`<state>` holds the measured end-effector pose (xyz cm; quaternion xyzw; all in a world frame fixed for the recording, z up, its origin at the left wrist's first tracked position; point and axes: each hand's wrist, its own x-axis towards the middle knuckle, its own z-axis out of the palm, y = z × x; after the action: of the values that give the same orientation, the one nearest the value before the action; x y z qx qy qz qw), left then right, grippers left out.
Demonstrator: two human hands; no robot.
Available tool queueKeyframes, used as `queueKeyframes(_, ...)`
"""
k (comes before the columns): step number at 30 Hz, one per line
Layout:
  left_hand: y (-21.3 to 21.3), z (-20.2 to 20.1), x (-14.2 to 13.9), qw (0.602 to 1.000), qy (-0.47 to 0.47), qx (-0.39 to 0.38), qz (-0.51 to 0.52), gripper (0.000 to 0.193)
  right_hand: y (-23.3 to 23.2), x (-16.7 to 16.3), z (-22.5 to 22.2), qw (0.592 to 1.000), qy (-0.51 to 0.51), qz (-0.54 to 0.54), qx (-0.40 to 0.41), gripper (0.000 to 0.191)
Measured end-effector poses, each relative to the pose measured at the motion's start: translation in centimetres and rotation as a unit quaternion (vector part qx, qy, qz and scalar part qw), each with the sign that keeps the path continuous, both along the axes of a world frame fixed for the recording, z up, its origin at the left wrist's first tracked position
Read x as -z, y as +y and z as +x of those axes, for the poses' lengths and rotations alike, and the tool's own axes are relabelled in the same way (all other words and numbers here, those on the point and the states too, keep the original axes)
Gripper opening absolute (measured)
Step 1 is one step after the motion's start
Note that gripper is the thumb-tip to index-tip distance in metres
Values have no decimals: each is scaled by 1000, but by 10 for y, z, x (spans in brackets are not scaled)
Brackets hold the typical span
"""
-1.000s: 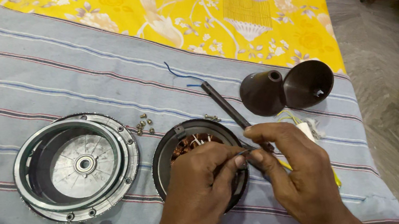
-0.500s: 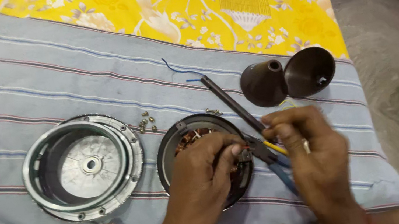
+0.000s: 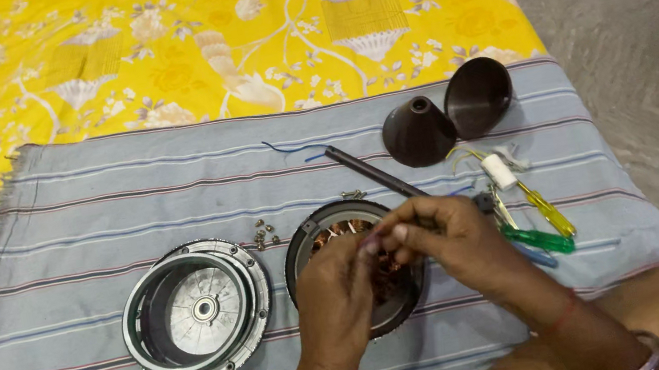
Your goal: The person sits on a bed repairing a ceiling fan motor. They arrange the disassembled motor parts, thread and route the copper winding wires through the stator, flip the motor housing over, align the mounting plate, insert small screws around the rim, and tighten the screws using a screwdriver.
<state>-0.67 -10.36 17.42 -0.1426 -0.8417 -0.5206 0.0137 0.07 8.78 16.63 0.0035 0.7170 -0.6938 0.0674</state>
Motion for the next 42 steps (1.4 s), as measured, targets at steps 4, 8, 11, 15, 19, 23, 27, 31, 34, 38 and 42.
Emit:
queueKeyframes(4,1,-1,14,983,-106,-35,149,30,4,0,6,990,16,124,71,24)
queueKeyframes(8,1,-6,21,970,-132,11,202,33,6,9,5,938,2,324,125,25)
queueKeyframes(11,3,-2,26,988,-107,25,109,33,1,20,2,922,60,361,129,29)
queueKeyframes(15,7,-3,36,999,-30,6,25,31,-9,35,-2,897,81,409,149,31)
queueKeyframes(19,13,-20,47,998,-14,23,63,38,-12,48,-6,893,96,407,166,29)
queueKeyframes(23,25,-32,49,996,-18,-1,85,49,-8,63,-7,889,126,404,173,33)
queueKeyframes(27,18,-19,27,980,-163,-72,92,60,-5,59,1,934,47,325,141,32)
queueKeyframes(31,-8,13,-21,936,-149,-10,318,59,-10,11,26,986,55,126,90,39)
queueKeyframes(34,-25,43,-63,820,-166,63,544,64,-9,-54,74,980,183,45,58,48)
queueKeyframes(38,-42,87,-115,719,-178,126,660,66,-25,-124,133,863,465,192,39,58)
queueKeyframes(42,-44,101,-141,677,-166,239,676,67,-44,-134,150,738,586,306,134,53)
